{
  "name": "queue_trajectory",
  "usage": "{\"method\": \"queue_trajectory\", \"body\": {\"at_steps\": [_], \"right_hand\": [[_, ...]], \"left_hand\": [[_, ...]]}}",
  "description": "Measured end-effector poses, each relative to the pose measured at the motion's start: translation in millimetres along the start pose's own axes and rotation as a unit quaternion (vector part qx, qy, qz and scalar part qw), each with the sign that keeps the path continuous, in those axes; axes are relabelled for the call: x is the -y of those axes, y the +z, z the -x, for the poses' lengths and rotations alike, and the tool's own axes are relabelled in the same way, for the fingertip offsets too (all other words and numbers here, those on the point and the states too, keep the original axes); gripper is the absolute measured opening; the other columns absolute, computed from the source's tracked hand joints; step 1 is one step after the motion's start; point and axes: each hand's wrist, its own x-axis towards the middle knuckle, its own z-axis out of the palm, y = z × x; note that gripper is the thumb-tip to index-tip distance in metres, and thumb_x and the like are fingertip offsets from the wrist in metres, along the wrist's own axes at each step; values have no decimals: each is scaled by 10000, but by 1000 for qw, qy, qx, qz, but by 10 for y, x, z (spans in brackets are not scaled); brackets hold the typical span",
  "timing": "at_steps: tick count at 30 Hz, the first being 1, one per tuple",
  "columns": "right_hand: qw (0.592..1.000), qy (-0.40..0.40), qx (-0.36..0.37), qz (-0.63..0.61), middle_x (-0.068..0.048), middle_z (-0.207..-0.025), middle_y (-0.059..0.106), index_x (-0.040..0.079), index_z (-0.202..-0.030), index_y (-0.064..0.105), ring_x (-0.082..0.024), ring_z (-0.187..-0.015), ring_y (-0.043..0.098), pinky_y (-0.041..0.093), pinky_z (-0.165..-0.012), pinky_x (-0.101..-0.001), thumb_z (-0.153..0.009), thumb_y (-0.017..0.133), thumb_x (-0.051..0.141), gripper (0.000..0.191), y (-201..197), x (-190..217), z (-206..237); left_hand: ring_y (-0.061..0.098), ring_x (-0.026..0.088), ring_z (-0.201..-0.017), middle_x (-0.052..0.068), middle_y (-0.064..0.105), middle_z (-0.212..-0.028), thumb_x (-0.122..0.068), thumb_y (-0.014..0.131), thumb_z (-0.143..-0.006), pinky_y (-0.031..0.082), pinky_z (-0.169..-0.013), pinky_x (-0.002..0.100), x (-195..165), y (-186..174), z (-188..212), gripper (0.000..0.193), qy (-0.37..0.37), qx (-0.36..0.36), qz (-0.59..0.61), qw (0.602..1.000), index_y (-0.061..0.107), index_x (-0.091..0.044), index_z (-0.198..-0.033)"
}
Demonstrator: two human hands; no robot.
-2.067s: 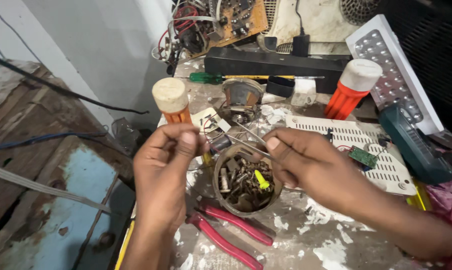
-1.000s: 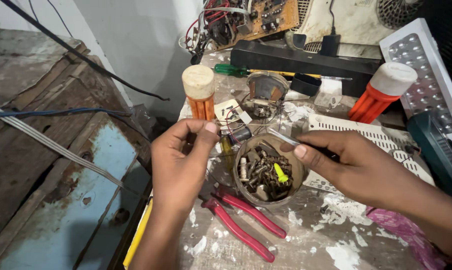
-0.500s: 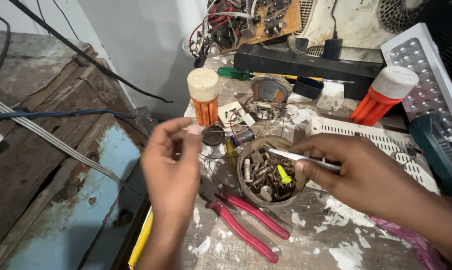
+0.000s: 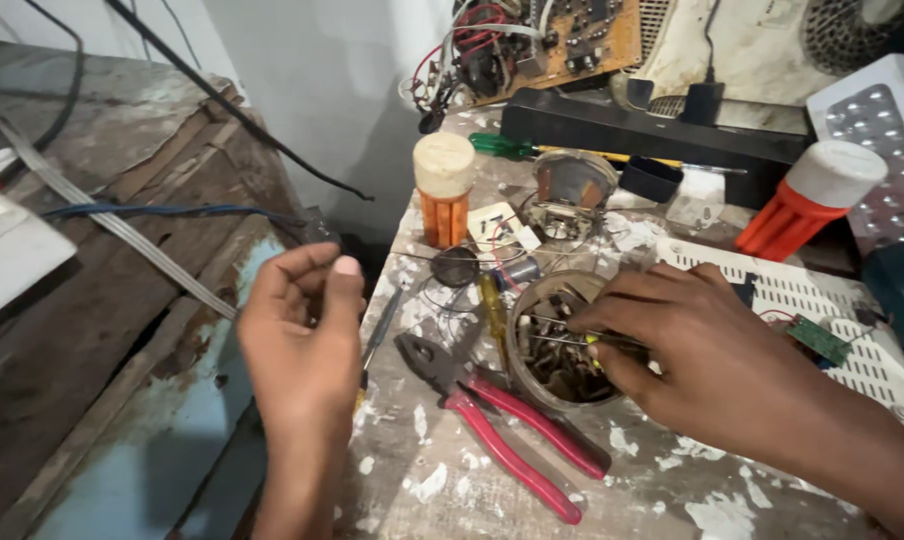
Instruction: The person works on a small green circuit board at a cluttered electronics repair workbench. They open a black plastic adapter housing, connect the board's wires, test the board using multimeter probes, pick components from a parts bowl with tweezers, place the board into a white vented enclosure, and finally scrub the board with a toothbrush.
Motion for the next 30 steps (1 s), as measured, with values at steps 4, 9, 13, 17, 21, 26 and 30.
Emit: {"method": "queue_trajectory", "body": {"at_steps": [4,9,13,17,21,26,30], "right_hand": [[1000,11,-13,15,-21,-1056,714,151,-1138,747,-196,-1002,672,480,-914,-456,-860,682,245,300,7,39,-26],[990,32,-126,55,-77,-1056,674,78,-1135,720,-236,-964,664,540,-860,-406,-914,624,190,265,-1,146,-84],[985,70,-134,85,-105,-1070,664,82,-1245,689,-283,-973,673,543,-817,-423,-911,625,176,352,-77,209,-171],[972,224,23,65,-95,-921,712,189,-1412,605,-267,-822,725,561,-756,-413,-981,602,230,433,-172,321,-273],[960,269,79,-25,-131,-848,729,173,-1471,592,-142,-703,770,624,-643,-386,-918,599,42,568,-303,374,-327],[956,276,98,-22,-166,-942,857,202,-1511,556,-183,-691,790,631,-696,-342,-1038,500,138,480,-307,313,-301],[959,272,68,-52,-103,-1011,815,186,-1395,617,-192,-640,818,605,-774,-400,-1029,554,243,375,-271,169,-188]], "left_hand": [[642,120,-715,71,730,-852,-140,737,-904,523,-632,267,-38,-90,75,259,17,15,-120,992,683,17,-1104],[728,175,-706,96,761,-828,-213,770,-828,552,-625,325,-136,-204,180,370,-14,25,-249,968,681,-15,-1128],[733,220,-713,102,762,-854,-243,781,-818,557,-632,359,-198,-237,177,390,-4,30,-283,959,682,-31,-1130],[731,245,-761,86,763,-907,-276,796,-797,554,-678,396,-229,-176,160,370,-12,57,-329,943,695,-71,-1087],[722,274,-798,69,752,-939,-316,791,-806,540,-699,425,-259,-53,156,378,-19,110,-353,929,706,-127,-1123],[718,290,-826,55,755,-941,-318,791,-801,532,-702,425,-311,77,152,340,-10,147,-349,925,714,-123,-1069],[723,284,-782,45,750,-952,-328,781,-802,531,-705,423,-323,149,141,365,-29,166,-346,923,713,-143,-1109]]}}
